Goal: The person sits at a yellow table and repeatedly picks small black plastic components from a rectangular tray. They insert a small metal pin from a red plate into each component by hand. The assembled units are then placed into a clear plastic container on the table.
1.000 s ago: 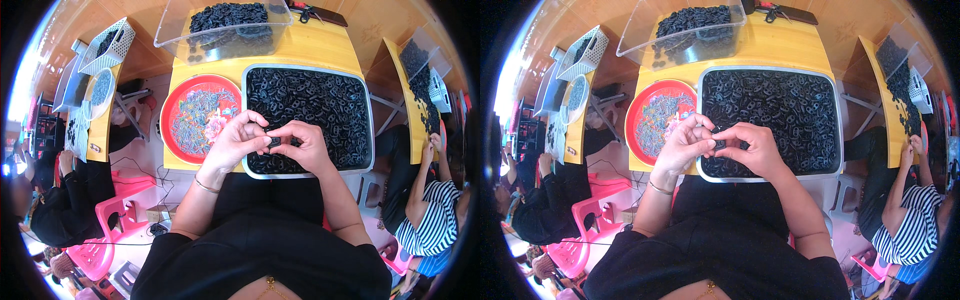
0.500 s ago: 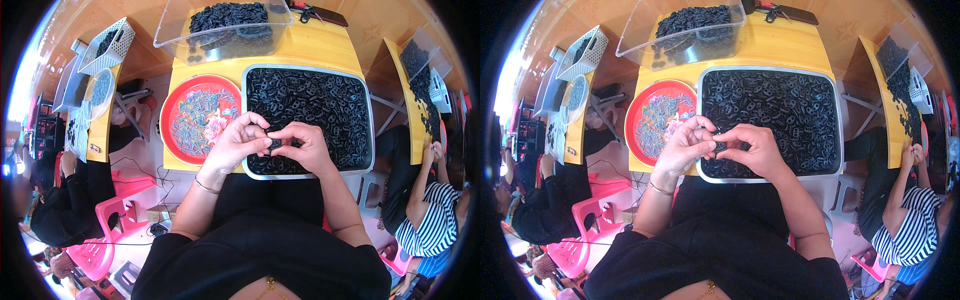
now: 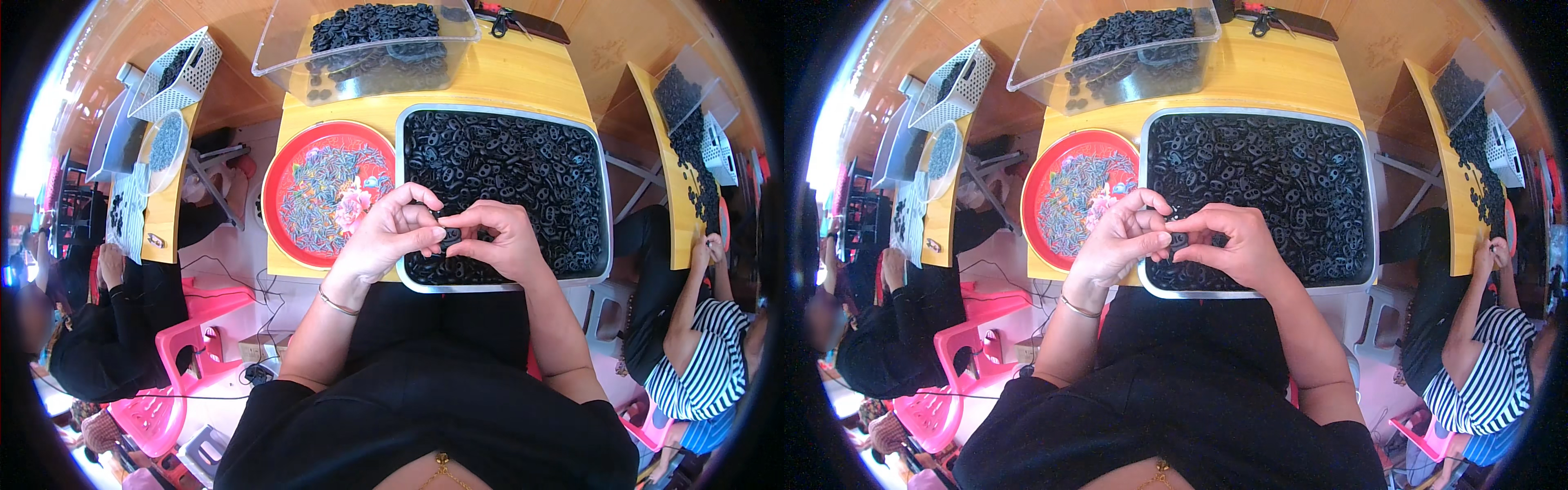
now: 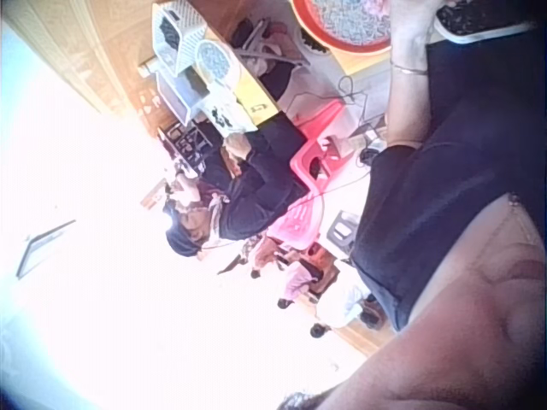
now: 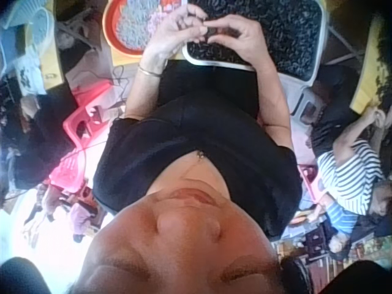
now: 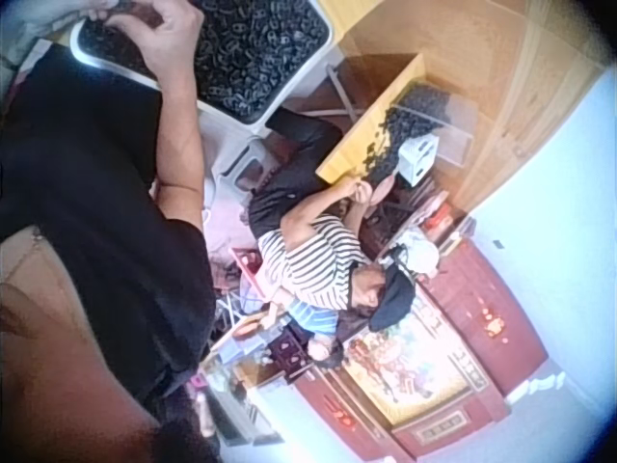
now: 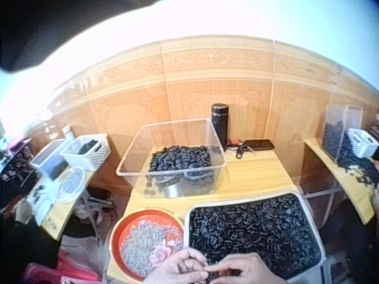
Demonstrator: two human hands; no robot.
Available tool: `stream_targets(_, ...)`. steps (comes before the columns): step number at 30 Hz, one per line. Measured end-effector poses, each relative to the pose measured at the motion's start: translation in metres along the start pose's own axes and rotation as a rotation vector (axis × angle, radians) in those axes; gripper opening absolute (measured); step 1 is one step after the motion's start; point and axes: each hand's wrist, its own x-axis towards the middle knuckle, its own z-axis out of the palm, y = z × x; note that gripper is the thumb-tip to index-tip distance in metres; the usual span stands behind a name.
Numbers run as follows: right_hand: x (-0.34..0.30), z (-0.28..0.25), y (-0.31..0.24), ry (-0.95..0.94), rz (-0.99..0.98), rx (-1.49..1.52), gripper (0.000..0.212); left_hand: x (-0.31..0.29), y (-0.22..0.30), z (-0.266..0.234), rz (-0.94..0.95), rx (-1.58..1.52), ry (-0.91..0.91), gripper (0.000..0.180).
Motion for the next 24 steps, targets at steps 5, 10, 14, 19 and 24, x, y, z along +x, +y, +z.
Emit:
stream_targets(5,-0.001,0.000,0.000,-0.006,0.002,0.012,0.027,-0.001,-0.001,-0.001,0.004,0.003,-0.011,0.027)
stream_targets(10,0.002,-0.002,-0.006,-0.012,-0.001,0.014,0.030,0.001,0.002,-0.001,0.027,0.011,-0.005,0.026)
stream_targets(14,0.000,-0.012,-0.009,0.096,-0.023,0.016,0.029,0.013,0.025,-0.003,0.193,0.121,0.097,0.020)
stream_targets(19,-0.001,-0.018,-0.011,0.167,-0.057,0.038,0.022,0.069,0.113,-0.015,0.638,0.643,0.326,0.011)
stream_targets(24,-0.004,-0.018,-0.013,0.158,-0.040,0.006,0.019,0.098,0.156,-0.035,0.756,1.011,0.449,0.021)
